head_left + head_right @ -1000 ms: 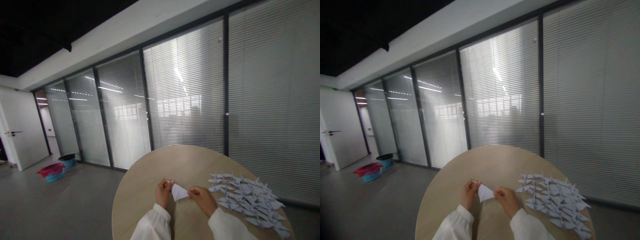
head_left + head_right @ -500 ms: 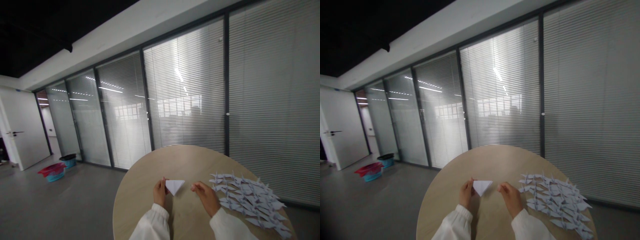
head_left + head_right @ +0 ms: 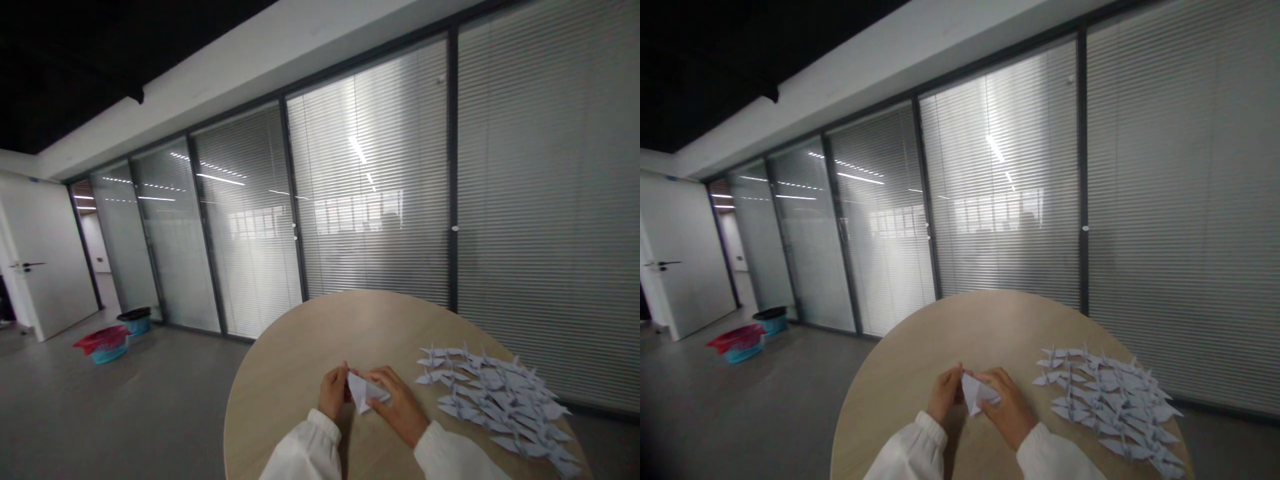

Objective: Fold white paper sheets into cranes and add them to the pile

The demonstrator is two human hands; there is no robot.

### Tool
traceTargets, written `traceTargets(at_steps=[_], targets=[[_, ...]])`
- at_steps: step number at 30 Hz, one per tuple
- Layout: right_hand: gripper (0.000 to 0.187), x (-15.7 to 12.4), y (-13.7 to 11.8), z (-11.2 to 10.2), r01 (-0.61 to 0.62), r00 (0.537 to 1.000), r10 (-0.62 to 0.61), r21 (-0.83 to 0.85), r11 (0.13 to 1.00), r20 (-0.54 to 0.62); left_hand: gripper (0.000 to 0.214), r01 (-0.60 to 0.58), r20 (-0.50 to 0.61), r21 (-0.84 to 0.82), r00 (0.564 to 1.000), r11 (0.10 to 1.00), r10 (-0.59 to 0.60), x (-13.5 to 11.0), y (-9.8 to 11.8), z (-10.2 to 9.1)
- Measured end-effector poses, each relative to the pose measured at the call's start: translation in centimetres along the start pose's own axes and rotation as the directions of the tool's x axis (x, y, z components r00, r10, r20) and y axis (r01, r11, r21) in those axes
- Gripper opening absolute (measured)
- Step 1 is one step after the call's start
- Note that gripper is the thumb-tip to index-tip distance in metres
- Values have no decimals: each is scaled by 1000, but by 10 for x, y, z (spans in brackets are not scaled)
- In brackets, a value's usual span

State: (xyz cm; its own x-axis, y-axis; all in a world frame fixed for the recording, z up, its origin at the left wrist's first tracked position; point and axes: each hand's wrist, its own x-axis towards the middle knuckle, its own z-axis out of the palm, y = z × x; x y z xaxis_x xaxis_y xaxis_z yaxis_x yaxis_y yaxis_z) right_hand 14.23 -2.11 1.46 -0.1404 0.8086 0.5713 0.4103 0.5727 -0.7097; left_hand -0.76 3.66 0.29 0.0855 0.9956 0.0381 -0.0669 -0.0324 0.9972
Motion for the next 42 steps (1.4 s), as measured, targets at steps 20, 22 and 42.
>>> traceTargets(at_steps=[20,22,42], targets=[[24,5,11,-10,-181,966,173,-23,983,-193,50,-28,254,-65,966,997,44,-12,2,10],[24,5,10,-11,-190,962,184,-8,982,-202,55,-9,294,-108,955,994,41,-11,-1,10],[26,2,13,-9,16,994,-16,-4,1000,-112,39,-86,274,-193,952,977,138,-2,-4,2]])
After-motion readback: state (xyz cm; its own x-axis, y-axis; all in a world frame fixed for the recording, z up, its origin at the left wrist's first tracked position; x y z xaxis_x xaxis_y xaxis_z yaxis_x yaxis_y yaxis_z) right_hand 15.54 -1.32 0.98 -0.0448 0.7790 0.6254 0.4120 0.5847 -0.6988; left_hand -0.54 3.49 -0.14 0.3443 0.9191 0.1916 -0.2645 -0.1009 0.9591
